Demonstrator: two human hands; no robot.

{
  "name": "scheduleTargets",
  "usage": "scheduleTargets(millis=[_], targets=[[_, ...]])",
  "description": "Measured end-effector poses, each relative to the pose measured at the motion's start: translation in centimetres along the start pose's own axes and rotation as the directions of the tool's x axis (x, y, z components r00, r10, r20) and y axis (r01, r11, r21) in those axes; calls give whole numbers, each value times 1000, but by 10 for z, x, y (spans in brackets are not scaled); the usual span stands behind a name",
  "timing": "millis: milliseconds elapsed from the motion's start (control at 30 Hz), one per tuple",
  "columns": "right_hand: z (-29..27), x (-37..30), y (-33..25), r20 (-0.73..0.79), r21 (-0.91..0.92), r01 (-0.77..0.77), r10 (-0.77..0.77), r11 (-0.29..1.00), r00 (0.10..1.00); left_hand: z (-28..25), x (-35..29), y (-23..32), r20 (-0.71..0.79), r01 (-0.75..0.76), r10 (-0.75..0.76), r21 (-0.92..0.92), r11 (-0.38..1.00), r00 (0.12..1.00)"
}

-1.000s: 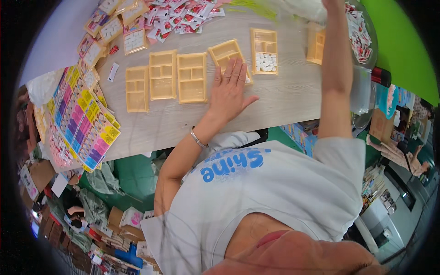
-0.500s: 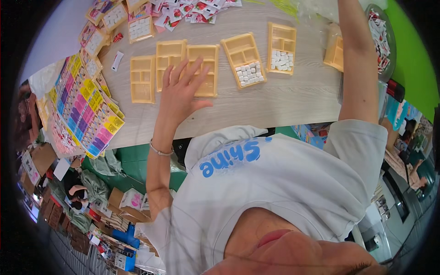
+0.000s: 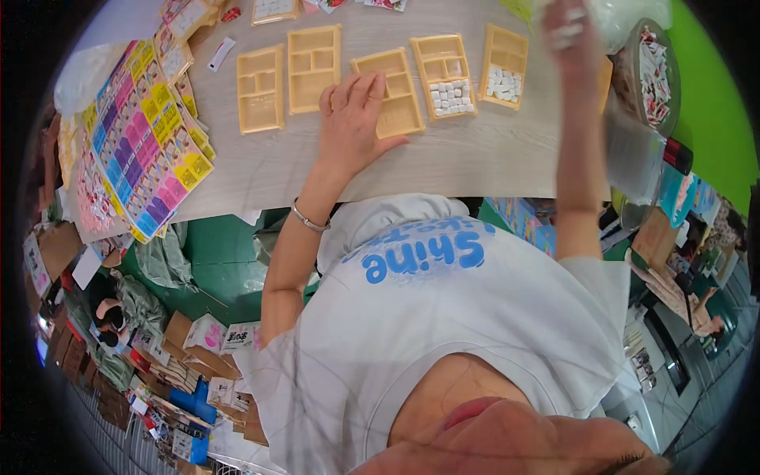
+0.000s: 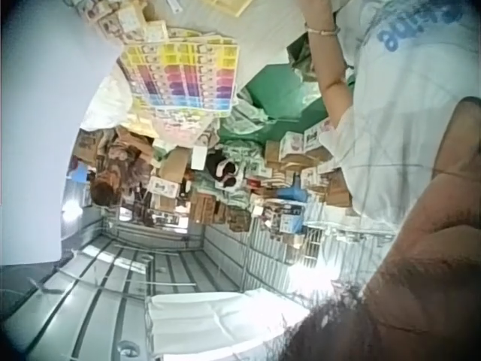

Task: Placing small white parts into yellow plastic trays and applying labels on top.

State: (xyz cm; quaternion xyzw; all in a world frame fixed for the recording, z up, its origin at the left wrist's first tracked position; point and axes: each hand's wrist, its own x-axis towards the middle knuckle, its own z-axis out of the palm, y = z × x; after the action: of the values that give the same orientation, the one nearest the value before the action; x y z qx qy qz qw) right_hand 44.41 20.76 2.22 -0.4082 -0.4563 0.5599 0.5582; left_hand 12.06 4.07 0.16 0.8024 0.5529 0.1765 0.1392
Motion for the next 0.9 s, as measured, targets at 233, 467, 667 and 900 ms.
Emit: scheduleTargets(millis=[233, 467, 667, 900], targets=[[150, -127, 76, -154, 224, -152, 189, 963, 970, 17, 3, -12, -81, -105, 104, -4, 995, 991], [158, -137, 85, -152, -74, 79, -89, 994, 984, 26, -4, -22, -180, -163, 151, -53, 985, 972], [164, -138, 89, -185, -82, 80, -94, 993, 978, 29, -5, -25, -216, -179, 162, -60, 982, 963], [169, -136, 76, -174, -141, 74, -99, 987, 980, 28, -9, -23, -232, -179, 161, -62, 982, 959]])
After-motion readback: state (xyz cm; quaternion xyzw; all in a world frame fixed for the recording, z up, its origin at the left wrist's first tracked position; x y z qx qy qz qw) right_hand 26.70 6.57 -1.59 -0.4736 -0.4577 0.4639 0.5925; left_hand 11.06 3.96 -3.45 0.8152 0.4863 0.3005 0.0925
